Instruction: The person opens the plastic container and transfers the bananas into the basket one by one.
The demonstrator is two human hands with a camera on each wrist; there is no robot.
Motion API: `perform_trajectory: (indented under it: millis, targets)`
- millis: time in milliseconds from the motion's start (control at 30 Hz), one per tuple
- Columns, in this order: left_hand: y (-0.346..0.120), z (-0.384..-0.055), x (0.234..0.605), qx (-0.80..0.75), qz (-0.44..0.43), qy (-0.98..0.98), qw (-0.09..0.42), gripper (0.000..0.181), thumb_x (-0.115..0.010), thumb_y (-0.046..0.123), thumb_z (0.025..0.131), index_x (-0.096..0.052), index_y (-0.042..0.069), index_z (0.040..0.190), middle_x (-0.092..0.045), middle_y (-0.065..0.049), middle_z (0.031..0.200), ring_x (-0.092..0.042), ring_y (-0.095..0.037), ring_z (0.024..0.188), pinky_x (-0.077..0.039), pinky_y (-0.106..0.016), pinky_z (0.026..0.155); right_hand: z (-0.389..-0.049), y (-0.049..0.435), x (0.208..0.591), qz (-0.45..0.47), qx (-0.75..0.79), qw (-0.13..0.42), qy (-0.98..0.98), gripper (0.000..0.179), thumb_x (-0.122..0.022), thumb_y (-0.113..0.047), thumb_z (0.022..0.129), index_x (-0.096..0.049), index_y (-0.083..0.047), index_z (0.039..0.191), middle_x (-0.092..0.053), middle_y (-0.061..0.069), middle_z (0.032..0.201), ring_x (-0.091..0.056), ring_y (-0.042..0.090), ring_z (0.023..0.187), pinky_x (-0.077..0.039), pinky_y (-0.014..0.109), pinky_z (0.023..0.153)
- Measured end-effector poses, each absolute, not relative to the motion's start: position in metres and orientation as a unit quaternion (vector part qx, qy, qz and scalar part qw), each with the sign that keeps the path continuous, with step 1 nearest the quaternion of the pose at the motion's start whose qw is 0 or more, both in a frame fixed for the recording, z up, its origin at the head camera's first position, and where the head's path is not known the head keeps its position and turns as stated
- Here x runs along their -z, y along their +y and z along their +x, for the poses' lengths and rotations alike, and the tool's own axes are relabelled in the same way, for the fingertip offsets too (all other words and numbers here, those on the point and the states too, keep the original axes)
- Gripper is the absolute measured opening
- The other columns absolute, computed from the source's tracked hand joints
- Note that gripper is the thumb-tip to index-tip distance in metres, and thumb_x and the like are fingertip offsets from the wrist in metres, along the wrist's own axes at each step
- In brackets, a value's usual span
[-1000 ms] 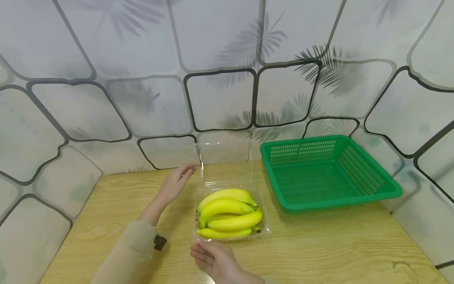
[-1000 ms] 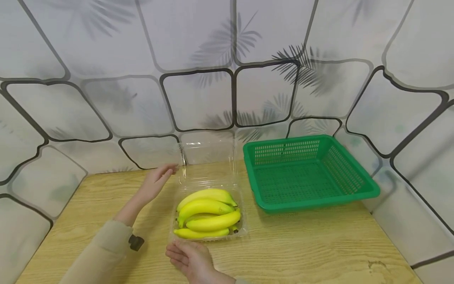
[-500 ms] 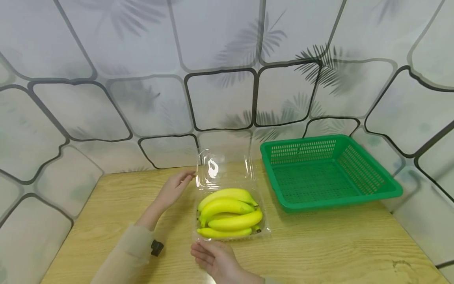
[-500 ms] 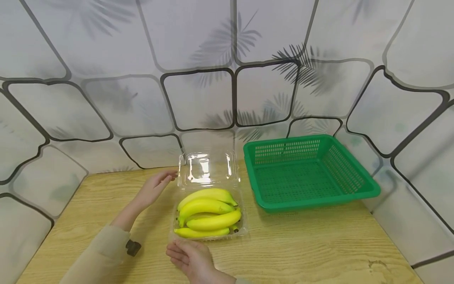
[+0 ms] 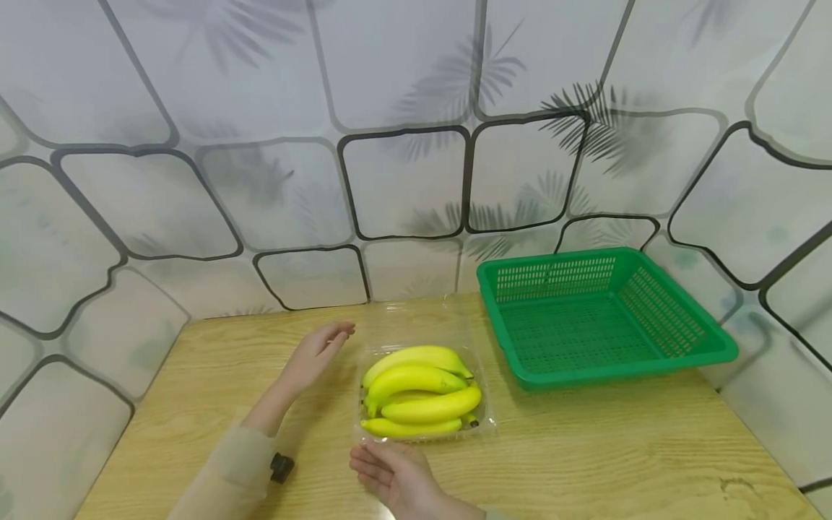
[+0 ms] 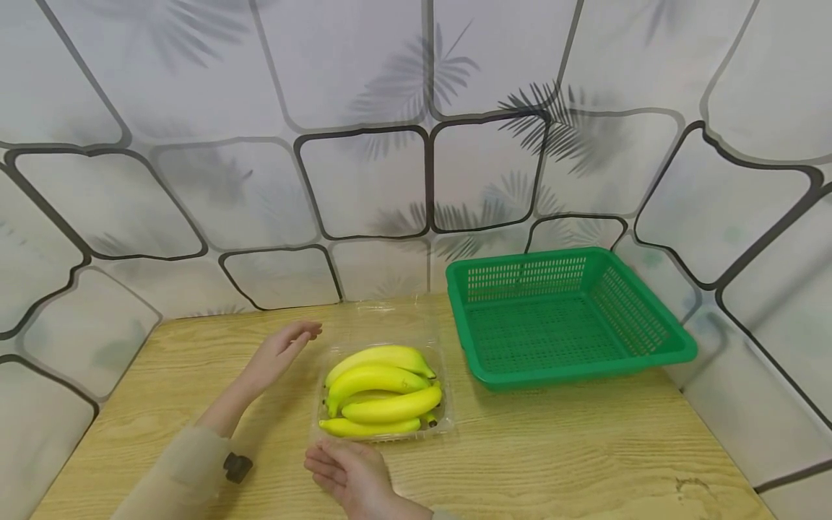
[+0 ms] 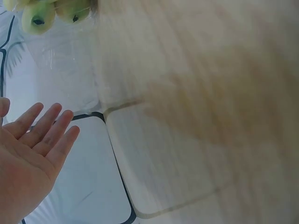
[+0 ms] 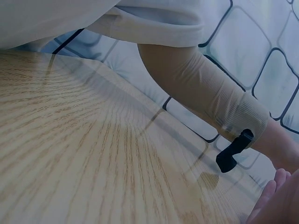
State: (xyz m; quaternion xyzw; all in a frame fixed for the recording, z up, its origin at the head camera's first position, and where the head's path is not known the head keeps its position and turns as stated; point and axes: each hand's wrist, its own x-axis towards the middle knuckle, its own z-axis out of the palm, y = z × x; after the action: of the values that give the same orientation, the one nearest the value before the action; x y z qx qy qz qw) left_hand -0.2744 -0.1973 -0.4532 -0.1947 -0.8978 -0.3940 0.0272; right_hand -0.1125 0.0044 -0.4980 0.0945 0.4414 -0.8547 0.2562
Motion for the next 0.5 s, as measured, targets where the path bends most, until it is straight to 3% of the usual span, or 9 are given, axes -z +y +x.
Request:
perform_trajectory:
  millis: [500]
  targets:
    - [-0.202, -0.249, 0.458, 0.405, -0.200, -0.891, 0.037, 0.041, -0.046, 0.021, 0.115, -0.060, -0.003, 0.145, -0.065, -0.024, 0.145, -0.061, -0.044, 0.135, -0.050, -0.065, 0.115, -0.114, 0.004, 0.498, 0.103, 0.853, 0.263, 0.438, 0.017, -0.064, -0.019, 0.107, -0.076, -0.008, 0.111, -0.081, -0.003, 0.098, -0.077, 0.008, 0.095, -0.065, 0.021, 0.089]
